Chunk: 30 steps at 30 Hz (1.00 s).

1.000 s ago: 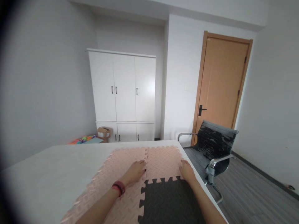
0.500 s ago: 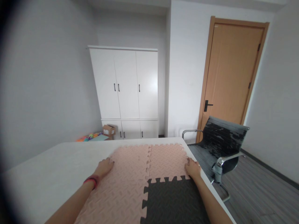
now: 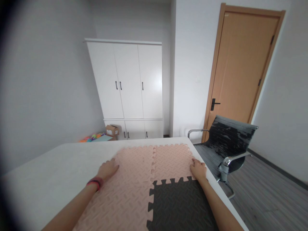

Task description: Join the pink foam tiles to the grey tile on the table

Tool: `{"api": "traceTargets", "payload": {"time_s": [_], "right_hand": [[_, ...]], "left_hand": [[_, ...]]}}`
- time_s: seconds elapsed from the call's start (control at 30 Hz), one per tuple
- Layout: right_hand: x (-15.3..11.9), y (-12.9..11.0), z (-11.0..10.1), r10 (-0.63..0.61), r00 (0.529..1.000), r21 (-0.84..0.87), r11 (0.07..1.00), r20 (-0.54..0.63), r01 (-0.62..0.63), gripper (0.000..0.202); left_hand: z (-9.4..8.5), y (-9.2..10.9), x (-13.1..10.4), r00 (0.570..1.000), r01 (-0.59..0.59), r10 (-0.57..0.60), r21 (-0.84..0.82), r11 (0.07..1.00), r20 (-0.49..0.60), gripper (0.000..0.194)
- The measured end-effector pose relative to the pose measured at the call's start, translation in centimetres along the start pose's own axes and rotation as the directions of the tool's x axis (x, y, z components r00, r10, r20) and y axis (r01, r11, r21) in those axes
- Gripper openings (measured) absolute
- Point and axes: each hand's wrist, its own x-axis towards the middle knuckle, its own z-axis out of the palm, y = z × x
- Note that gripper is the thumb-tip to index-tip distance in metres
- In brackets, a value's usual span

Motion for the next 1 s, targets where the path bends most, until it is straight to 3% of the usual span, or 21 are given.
{"api": "traceTargets", "payload": {"time_s": [0.07, 0.17, 0.3, 0.37, 0.43, 0.5, 0.67, 0.83, 1.0], "right_hand": [[-0.2, -0.1, 0.1, -0.015, 1.0, -0.004, 1.0, -0.015, 0.015, 0.051], [-0.5, -0.2, 0.1, -0.031, 0.999, -0.012, 0.999, -0.032, 0.03, 0.051], [-0.6, -0.3, -0.1, -0.046, 0.997, -0.021, 0.999, -0.055, 0.044, 0.05], [-0.6, -0.3, -0.1, -0.053, 0.997, -0.028, 0.998, -0.064, 0.051, 0.05], [-0.6, -0.3, -0.1, -0.062, 0.996, -0.036, 0.998, -0.071, 0.059, 0.049], [-0.6, -0.3, -0.1, -0.069, 0.995, -0.044, 0.997, -0.077, 0.065, 0.049], [-0.5, -0.3, 0.0, -0.067, 0.995, -0.057, 0.996, -0.077, 0.063, 0.049], [-0.8, -0.6, -0.3, -0.07, 0.995, -0.061, 0.996, -0.066, 0.066, 0.049], [-1.1, -0.9, -0.7, -0.07, 0.995, -0.064, 0.996, -0.073, 0.065, 0.048]], "left_hand": [[-0.8, 1.9, 0.4, 0.999, -0.048, 0.048, -0.009, 0.999, -0.026, 0.049], [-1.9, 6.5, 0.8, 0.961, -0.274, 0.27, -0.071, 0.959, -0.063, 0.049], [-2.3, 12.9, 0.1, 0.789, -0.611, 0.612, -0.164, 0.775, -0.047, 0.044], [-2.0, 14.9, -0.8, 0.703, -0.701, 0.711, -0.192, 0.687, -0.023, 0.039], [-1.5, 15.9, -1.9, 0.654, -0.741, 0.756, -0.211, 0.637, -0.016, 0.034], [-0.9, 16.2, -2.7, 0.645, -0.748, 0.763, -0.221, 0.626, -0.023, 0.032], [0.4, 15.9, -3.3, 0.677, -0.722, 0.736, -0.217, 0.657, -0.022, 0.032], [0.3, 16.1, -2.3, 0.658, -0.73, 0.752, -0.22, 0.647, 0.026, 0.036], [0.2, 16.3, -0.2, 0.662, -0.702, 0.739, -0.244, 0.669, 0.123, 0.06]]}}
